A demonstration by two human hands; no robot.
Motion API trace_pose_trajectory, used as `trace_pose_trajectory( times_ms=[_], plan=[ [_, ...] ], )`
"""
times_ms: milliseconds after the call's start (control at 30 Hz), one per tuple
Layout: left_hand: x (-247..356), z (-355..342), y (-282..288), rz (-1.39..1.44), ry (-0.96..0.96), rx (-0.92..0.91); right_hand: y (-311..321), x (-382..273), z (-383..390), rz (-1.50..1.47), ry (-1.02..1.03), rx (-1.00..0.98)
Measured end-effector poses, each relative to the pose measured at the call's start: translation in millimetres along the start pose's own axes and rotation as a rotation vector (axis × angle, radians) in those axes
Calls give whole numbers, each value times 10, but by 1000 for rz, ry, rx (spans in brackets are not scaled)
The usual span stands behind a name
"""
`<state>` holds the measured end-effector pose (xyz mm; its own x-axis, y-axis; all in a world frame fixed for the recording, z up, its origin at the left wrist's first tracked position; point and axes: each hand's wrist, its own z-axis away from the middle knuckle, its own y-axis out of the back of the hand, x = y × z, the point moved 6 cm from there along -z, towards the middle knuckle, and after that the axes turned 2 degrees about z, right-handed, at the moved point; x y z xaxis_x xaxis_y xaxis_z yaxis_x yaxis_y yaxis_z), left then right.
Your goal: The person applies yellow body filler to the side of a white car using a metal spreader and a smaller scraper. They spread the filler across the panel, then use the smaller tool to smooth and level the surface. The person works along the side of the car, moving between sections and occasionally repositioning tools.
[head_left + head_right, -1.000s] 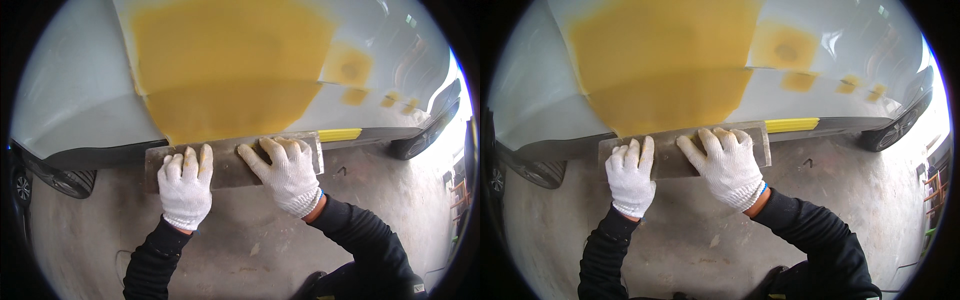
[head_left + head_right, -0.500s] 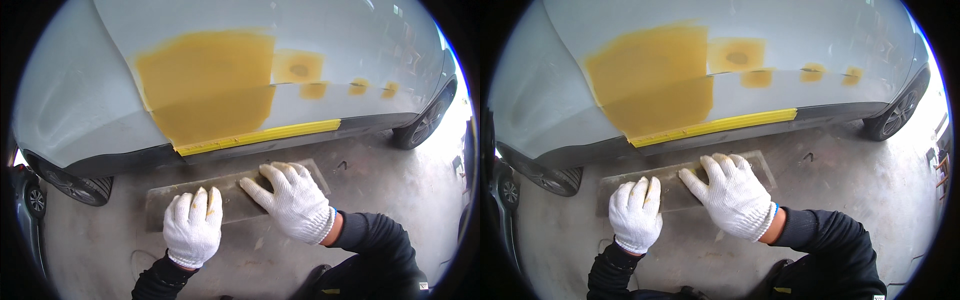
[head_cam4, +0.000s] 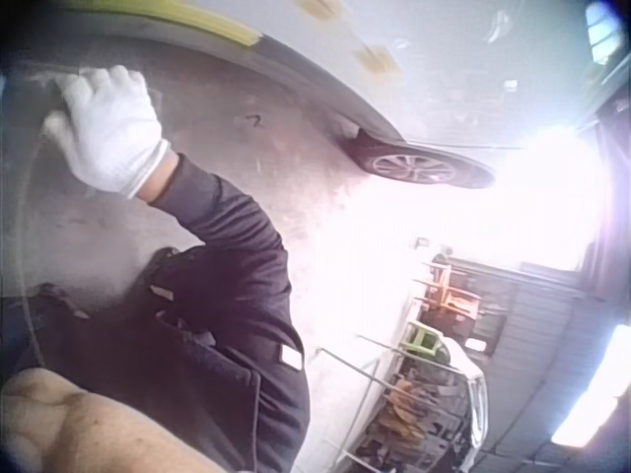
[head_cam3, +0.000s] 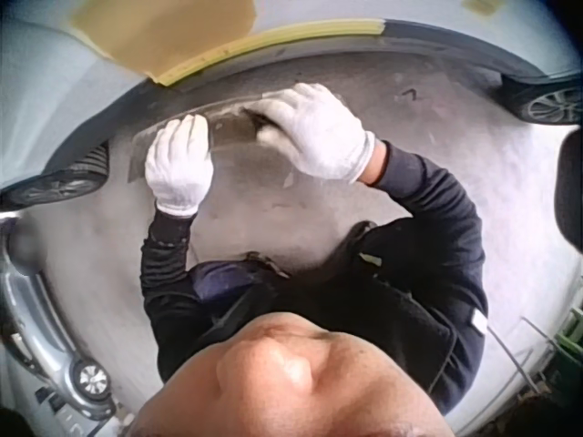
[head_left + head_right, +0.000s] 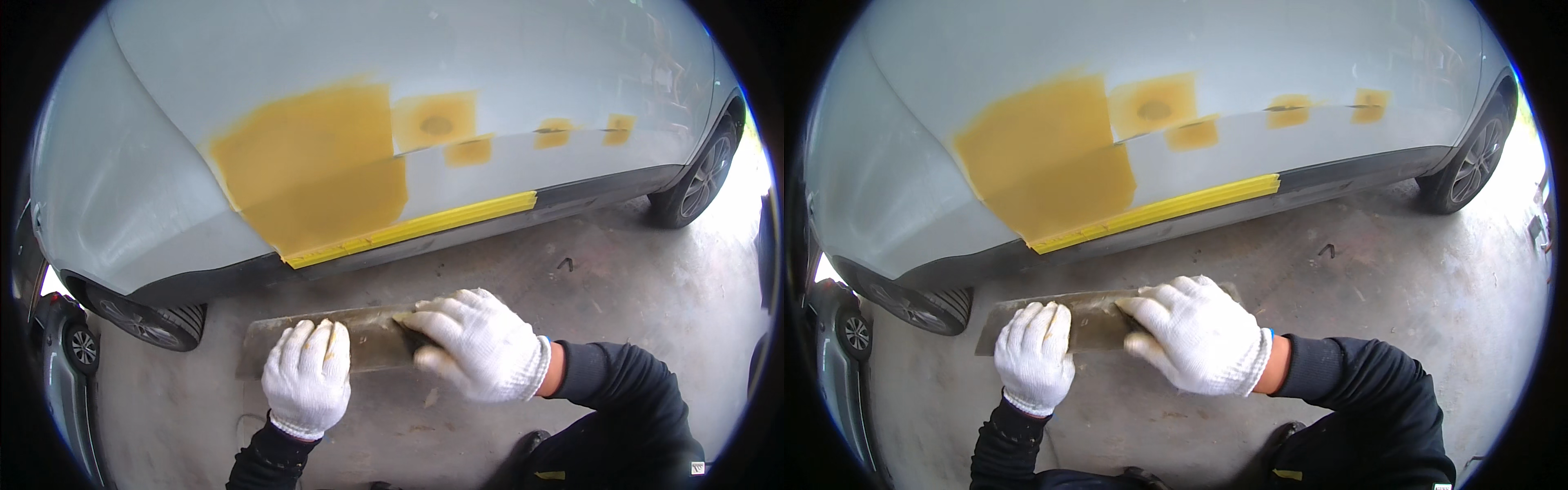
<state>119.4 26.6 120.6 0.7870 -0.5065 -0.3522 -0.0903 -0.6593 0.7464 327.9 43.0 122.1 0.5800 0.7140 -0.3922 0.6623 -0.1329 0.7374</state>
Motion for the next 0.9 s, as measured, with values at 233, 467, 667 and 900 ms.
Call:
trace_pose_trajectory(
  times_ms=[233, 467, 667, 900],
  plan=[
    [-119, 64, 201, 235, 88, 32, 1079, 777, 264, -300, -137, 737],
    [-304, 549, 104, 1460, 850, 677, 615, 1418, 467, -1374, -879, 907],
    [2, 656, -55, 1949, 996, 233, 319, 1047, 245, -1564, -584, 537],
    [-48, 571, -122, 2056, 947, 320, 255, 436, 220, -1166, -3, -161]
  ],
)
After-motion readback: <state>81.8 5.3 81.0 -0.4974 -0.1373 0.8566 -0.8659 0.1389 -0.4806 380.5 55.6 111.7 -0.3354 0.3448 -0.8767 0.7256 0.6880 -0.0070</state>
